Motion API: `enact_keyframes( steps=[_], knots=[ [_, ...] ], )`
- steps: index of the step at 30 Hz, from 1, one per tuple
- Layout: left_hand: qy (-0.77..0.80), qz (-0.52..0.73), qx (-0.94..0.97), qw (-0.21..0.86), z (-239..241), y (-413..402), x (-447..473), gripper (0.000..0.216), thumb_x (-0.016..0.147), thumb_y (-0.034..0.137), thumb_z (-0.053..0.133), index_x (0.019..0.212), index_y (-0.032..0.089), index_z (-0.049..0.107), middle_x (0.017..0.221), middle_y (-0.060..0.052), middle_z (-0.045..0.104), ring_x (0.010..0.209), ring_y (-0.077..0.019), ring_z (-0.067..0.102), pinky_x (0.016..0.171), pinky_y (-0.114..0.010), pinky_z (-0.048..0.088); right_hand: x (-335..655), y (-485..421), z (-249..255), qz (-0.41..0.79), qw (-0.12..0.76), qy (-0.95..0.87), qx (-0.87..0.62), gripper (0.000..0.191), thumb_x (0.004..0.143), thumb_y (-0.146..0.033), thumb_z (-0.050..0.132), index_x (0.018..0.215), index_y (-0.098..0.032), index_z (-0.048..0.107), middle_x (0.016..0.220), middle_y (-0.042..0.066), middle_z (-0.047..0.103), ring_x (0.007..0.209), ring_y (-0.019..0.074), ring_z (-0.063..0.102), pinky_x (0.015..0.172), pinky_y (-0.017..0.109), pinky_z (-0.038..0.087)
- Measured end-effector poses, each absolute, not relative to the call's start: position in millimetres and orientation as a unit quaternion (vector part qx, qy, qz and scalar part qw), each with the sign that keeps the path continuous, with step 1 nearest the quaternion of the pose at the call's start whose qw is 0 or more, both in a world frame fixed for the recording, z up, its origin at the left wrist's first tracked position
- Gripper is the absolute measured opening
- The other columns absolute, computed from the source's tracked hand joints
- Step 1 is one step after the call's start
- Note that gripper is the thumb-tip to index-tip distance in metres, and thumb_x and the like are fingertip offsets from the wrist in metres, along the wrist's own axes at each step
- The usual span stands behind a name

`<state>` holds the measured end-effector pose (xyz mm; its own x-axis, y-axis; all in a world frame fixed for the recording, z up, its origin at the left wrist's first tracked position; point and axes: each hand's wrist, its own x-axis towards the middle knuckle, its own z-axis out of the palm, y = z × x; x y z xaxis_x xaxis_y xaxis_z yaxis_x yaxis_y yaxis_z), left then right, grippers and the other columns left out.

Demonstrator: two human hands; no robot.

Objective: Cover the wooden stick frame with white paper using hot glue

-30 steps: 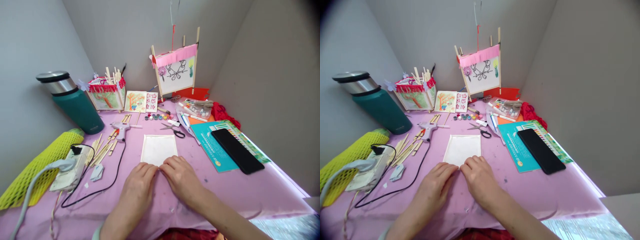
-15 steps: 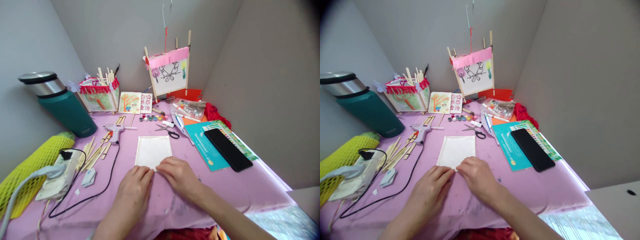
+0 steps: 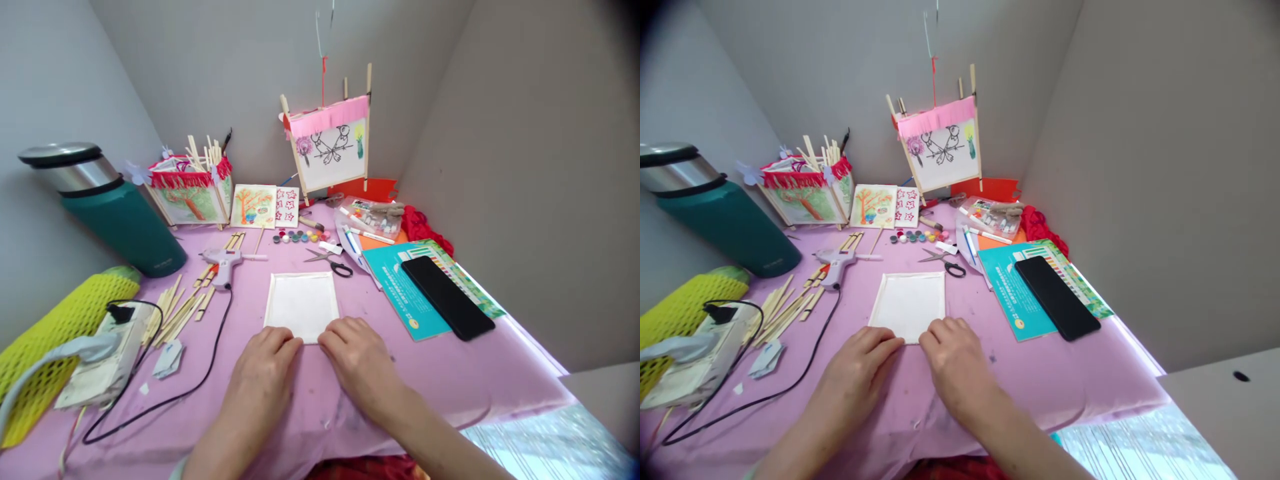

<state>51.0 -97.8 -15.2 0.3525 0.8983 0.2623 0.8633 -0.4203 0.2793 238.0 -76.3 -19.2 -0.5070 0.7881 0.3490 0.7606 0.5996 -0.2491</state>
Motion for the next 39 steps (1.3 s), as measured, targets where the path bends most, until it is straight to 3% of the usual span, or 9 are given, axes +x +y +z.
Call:
enact_keyframes(
  steps=[12, 19, 23, 26, 29, 32, 36, 39],
  knots=[
    [0.531, 0.187, 0.815, 0.139, -10, -98, 46, 0.026, 0.088, 0.014, 0.046, 0.108, 0.018, 0.062, 0.1, -0.009, 0.055, 0.092, -0.0236, 0.052, 0.082, -0.043, 0.047, 238, -69, -19, 0.04, 0.183, -0.869, -0.458, 0.013, 0.087, -0.01, 0.058, 0.077, -0.018, 0.062, 0.079, 0.003, 0.061, 0.076, 0.018, 0.053, 0.07, 0.031, 0.037],
    [0.527, 0.195, 0.807, 0.182, -2, -94, 41, 0.027, 0.09, 0.018, 0.044, 0.11, 0.021, 0.062, 0.105, -0.008, 0.057, 0.097, -0.0216, 0.055, 0.088, -0.039, 0.047, 253, -29, 20, 0.176, 0.184, -0.831, -0.494, 0.018, 0.092, -0.021, 0.052, 0.092, -0.022, 0.07, 0.093, 0.0, 0.071, 0.085, 0.0136, 0.064, 0.074, 0.022, 0.042],
    [0.575, 0.245, 0.763, 0.164, 6, -88, 35, 0.024, 0.092, 0.024, 0.043, 0.107, 0.022, 0.061, 0.109, -0.006, 0.06, 0.104, -0.0206, 0.056, 0.092, -0.036, 0.045, 254, 22, 26, 0.077, 0.127, -0.774, -0.615, 0.028, 0.093, -0.02, 0.042, 0.097, -0.017, 0.07, 0.103, 0.011, 0.07, 0.097, 0.0244, 0.063, 0.078, 0.03, 0.042],
    [0.675, 0.203, 0.702, 0.103, 11, -82, 30, 0.021, 0.091, 0.025, 0.043, 0.101, 0.018, 0.06, 0.1, -0.008, 0.065, 0.093, -0.0251, 0.062, 0.082, -0.039, 0.046, 249, 49, 19, 0.081, 0.106, -0.766, -0.629, 0.029, 0.089, -0.01, 0.042, 0.102, -0.01, 0.067, 0.107, 0.02, 0.067, 0.098, 0.0287, 0.063, 0.079, 0.033, 0.042],
    [0.734, 0.133, 0.658, 0.102, 17, -76, 25, 0.021, 0.09, 0.024, 0.043, 0.103, 0.017, 0.059, 0.09, -0.008, 0.07, 0.081, -0.0264, 0.065, 0.071, -0.037, 0.045, 248, 61, 17, 0.117, 0.101, -0.769, -0.62, 0.027, 0.084, -0.009, 0.05, 0.105, -0.009, 0.066, 0.109, 0.021, 0.066, 0.1, 0.0286, 0.062, 0.08, 0.032, 0.042],
    [0.736, 0.119, 0.659, 0.098, 23, -70, 18, 0.02, 0.09, 0.023, 0.044, 0.099, 0.019, 0.062, 0.087, -0.008, 0.072, 0.084, -0.0264, 0.066, 0.07, -0.034, 0.043, 258, 63, 26, 0.191, 0.105, -0.772, -0.597, 0.019, 0.081, -0.013, 0.056, 0.095, -0.012, 0.068, 0.094, 0.014, 0.069, 0.088, 0.0236, 0.064, 0.072, 0.027, 0.043],
    [0.726, 0.118, 0.671, 0.09, 26, -64, 11, 0.022, 0.09, 0.022, 0.043, 0.095, 0.021, 0.064, 0.09, -0.005, 0.072, 0.087, -0.0232, 0.066, 0.074, -0.032, 0.043, 281, 50, 44, 0.303, 0.122, -0.754, -0.57, 0.023, 0.086, -0.023, 0.048, 0.097, -0.015, 0.066, 0.067, 0.002, 0.062, 0.053, 0.0114, 0.054, 0.049, 0.021, 0.037],
    [0.713, 0.112, 0.686, 0.085, 26, -59, 12, 0.021, 0.09, 0.022, 0.044, 0.096, 0.02, 0.064, 0.092, -0.005, 0.071, 0.088, -0.021, 0.066, 0.076, -0.03, 0.044, 298, 27, 52, 0.454, 0.206, -0.681, -0.536, 0.024, 0.084, -0.033, 0.053, 0.096, -0.014, 0.061, 0.071, 0.0, 0.059, 0.045, 0.0054, 0.044, 0.04, 0.017, 0.028]
  ],
)
